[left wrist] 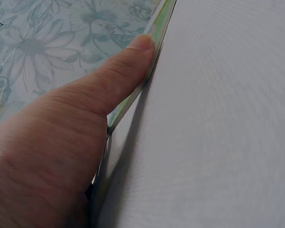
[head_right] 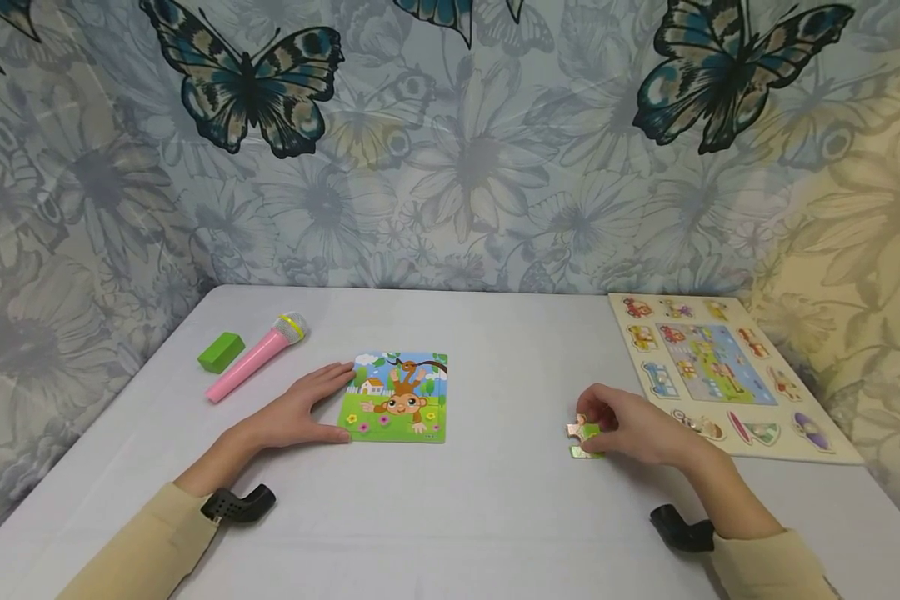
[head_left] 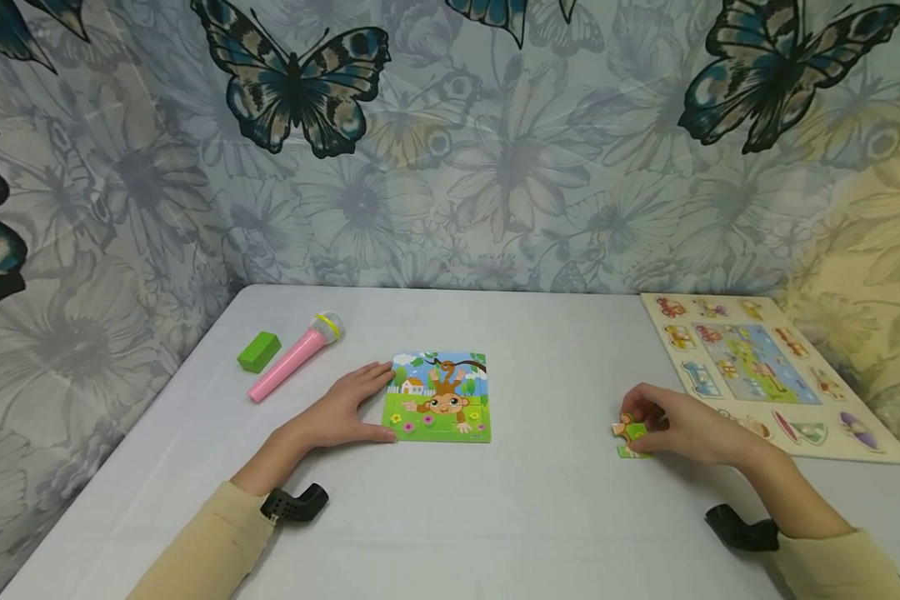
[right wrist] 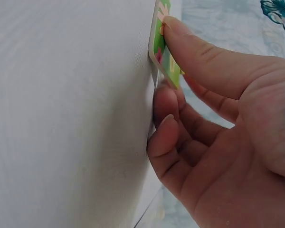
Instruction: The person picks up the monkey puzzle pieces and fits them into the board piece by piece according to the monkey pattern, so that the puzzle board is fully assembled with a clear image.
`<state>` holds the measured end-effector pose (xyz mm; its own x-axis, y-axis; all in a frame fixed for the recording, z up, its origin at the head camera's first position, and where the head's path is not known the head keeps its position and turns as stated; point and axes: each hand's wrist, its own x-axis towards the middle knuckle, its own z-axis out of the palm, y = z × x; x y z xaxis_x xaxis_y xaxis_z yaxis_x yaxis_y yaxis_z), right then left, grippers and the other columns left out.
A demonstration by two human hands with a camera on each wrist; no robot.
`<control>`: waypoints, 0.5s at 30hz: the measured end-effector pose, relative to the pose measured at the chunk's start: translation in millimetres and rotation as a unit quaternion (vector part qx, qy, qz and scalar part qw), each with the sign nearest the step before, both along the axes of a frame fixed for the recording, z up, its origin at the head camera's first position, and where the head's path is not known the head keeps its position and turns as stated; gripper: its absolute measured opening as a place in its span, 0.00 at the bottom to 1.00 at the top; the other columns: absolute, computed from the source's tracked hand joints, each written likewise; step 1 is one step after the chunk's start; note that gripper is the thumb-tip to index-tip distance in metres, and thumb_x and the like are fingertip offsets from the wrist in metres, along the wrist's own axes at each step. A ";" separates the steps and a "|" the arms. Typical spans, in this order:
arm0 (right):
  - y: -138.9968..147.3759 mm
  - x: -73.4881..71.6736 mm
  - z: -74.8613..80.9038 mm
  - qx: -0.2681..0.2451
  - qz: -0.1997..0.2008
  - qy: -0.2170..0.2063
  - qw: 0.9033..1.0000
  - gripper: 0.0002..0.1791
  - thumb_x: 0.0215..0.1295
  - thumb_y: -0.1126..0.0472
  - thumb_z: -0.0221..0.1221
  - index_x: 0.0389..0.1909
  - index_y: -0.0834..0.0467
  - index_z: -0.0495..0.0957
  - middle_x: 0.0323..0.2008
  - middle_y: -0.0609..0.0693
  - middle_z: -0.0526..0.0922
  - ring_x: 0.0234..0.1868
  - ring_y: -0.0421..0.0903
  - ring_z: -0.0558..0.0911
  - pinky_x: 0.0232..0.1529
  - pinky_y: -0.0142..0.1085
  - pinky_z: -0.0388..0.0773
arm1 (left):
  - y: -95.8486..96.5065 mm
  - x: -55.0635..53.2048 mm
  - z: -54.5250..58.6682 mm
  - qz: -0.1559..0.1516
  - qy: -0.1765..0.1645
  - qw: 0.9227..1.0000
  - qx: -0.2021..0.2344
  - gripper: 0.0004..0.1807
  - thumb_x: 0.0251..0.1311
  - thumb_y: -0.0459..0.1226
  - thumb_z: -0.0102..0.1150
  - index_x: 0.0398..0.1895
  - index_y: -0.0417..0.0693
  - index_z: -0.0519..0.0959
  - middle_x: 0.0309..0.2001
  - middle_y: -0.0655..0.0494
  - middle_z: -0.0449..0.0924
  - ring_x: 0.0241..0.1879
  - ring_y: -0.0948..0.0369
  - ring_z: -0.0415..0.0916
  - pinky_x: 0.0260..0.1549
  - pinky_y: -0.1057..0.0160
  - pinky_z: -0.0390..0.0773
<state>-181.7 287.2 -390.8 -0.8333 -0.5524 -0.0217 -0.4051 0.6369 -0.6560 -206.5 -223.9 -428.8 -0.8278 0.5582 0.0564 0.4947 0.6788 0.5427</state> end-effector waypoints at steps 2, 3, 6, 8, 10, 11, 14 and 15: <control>0.9 0.0 1.0 0.000 -0.005 -0.001 1.000 0.19 0.59 0.61 0.72 0.46 0.59 0.74 0.34 0.47 0.75 0.35 0.39 0.74 0.35 0.32 0.76 | 0.5 0.1 -0.2 0.000 -0.003 1.000 0.000 0.55 0.53 0.57 0.73 0.78 0.39 0.59 0.79 0.47 0.52 0.78 0.46 0.42 0.72 0.40 0.46; 1.3 0.0 1.5 -0.001 -0.007 -0.004 1.000 0.19 0.60 0.62 0.72 0.46 0.59 0.74 0.33 0.47 0.75 0.34 0.39 0.74 0.34 0.32 0.75 | 0.7 0.2 0.0 0.001 -0.003 1.000 0.000 0.55 0.53 0.57 0.73 0.77 0.38 0.59 0.79 0.47 0.52 0.78 0.45 0.43 0.72 0.39 0.46; 3.1 -0.2 2.9 -0.002 -0.012 -0.007 1.000 0.16 0.62 0.64 0.70 0.46 0.59 0.74 0.32 0.47 0.76 0.33 0.39 0.75 0.33 0.32 0.74 | 1.3 0.7 0.6 0.002 -0.004 1.000 0.002 0.55 0.53 0.57 0.73 0.77 0.38 0.59 0.79 0.46 0.52 0.78 0.45 0.43 0.72 0.39 0.46; 4.5 -0.7 3.8 -0.004 -0.011 -0.011 1.000 0.14 0.63 0.67 0.68 0.46 0.59 0.75 0.33 0.46 0.77 0.33 0.39 0.75 0.33 0.32 0.75 | 1.3 1.1 0.8 0.003 -0.004 1.000 0.003 0.55 0.53 0.56 0.73 0.77 0.38 0.59 0.79 0.47 0.53 0.78 0.45 0.43 0.72 0.39 0.46; 6.6 -2.0 4.6 -0.007 -0.007 -0.014 1.000 0.12 0.65 0.69 0.66 0.46 0.60 0.75 0.34 0.47 0.78 0.34 0.39 0.76 0.35 0.32 0.76 | 1.5 1.4 0.6 0.003 -0.005 1.000 0.002 0.55 0.53 0.56 0.74 0.77 0.38 0.59 0.79 0.47 0.52 0.78 0.45 0.43 0.72 0.39 0.46; 7.5 -2.6 5.1 -0.009 -0.004 -0.014 1.000 0.11 0.66 0.69 0.65 0.46 0.60 0.75 0.35 0.47 0.79 0.35 0.39 0.77 0.36 0.32 0.77 | 1.3 1.4 0.6 0.003 -0.005 1.000 0.002 0.55 0.53 0.56 0.74 0.77 0.38 0.59 0.79 0.47 0.52 0.78 0.45 0.43 0.72 0.39 0.46; 9.6 -4.2 6.6 -0.021 0.006 -0.018 1.000 0.09 0.68 0.70 0.63 0.46 0.62 0.75 0.36 0.48 0.79 0.35 0.40 0.77 0.37 0.31 0.78 | 1.2 1.5 0.3 0.005 -0.007 1.000 0.001 0.55 0.53 0.57 0.73 0.78 0.39 0.59 0.79 0.47 0.52 0.78 0.45 0.42 0.72 0.39 0.46; 9.7 -4.5 6.8 -0.026 0.010 -0.017 0.999 0.09 0.68 0.71 0.62 0.46 0.62 0.75 0.36 0.48 0.79 0.35 0.40 0.77 0.37 0.31 0.78 | 1.1 1.4 0.2 0.006 -0.007 1.000 0.002 0.56 0.53 0.57 0.73 0.78 0.39 0.59 0.79 0.47 0.52 0.78 0.45 0.42 0.72 0.39 0.46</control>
